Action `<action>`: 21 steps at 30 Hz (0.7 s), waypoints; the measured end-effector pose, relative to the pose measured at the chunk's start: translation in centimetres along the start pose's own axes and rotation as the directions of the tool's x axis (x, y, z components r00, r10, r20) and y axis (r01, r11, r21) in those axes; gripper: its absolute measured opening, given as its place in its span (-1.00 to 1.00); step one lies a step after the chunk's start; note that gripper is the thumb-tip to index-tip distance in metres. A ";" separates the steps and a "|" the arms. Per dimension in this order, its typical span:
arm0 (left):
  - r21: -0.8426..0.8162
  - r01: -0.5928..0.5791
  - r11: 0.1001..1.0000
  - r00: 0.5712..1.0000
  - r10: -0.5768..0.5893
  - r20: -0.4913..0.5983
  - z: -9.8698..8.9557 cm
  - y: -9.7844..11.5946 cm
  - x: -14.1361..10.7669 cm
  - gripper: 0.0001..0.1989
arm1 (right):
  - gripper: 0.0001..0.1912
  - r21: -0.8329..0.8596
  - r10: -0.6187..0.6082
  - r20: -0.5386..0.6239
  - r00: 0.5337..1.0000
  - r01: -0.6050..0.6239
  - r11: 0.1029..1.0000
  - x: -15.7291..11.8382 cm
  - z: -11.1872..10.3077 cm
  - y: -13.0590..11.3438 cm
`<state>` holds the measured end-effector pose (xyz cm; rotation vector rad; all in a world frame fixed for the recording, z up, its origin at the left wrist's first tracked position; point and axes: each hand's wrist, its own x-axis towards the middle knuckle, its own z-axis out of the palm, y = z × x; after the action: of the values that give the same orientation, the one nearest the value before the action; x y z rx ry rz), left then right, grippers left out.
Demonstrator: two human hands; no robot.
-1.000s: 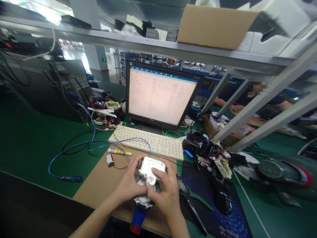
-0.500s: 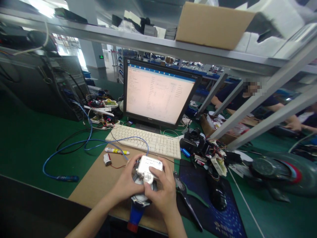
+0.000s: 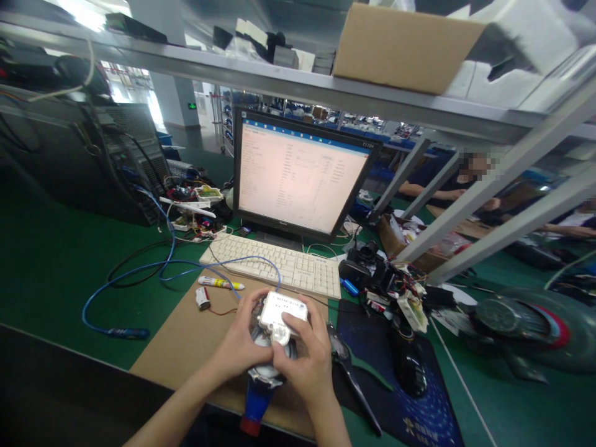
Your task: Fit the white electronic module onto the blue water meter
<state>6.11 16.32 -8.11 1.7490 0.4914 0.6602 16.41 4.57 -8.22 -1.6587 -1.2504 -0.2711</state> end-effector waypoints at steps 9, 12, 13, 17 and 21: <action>-0.040 -0.055 0.998 0.995 0.052 -0.083 0.5 -0.5 -0.6 0.19 | -0.73 -0.009 -0.042 -0.001 0.999 0.042 0.999 0.1 -0.1 -0.1; -0.019 -0.058 0.998 0.995 0.056 -0.078 0.5 -0.4 -0.6 0.17 | -0.73 -0.006 -0.055 -0.001 0.999 0.055 0.998 0.2 -0.1 -0.1; -0.008 -0.054 0.999 0.996 0.053 -0.074 0.5 -0.4 -0.6 0.16 | -0.73 -0.010 -0.058 -0.001 0.998 0.058 0.998 0.2 0.0 -0.1; 0.023 -0.053 0.998 0.997 0.054 -0.057 0.2 -0.2 -0.4 0.12 | -0.73 -0.044 -0.077 0.003 0.997 0.077 0.996 0.2 -0.1 -0.2; 0.109 -0.094 0.990 0.996 0.094 0.010 -0.2 0.0 -0.2 -0.04 | -0.74 -0.052 -0.079 0.002 0.997 0.079 0.996 0.2 -0.2 -0.2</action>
<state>5.83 16.32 -8.11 1.8856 0.4505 0.7063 16.39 4.53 -7.92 -1.6561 -1.3208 -0.3544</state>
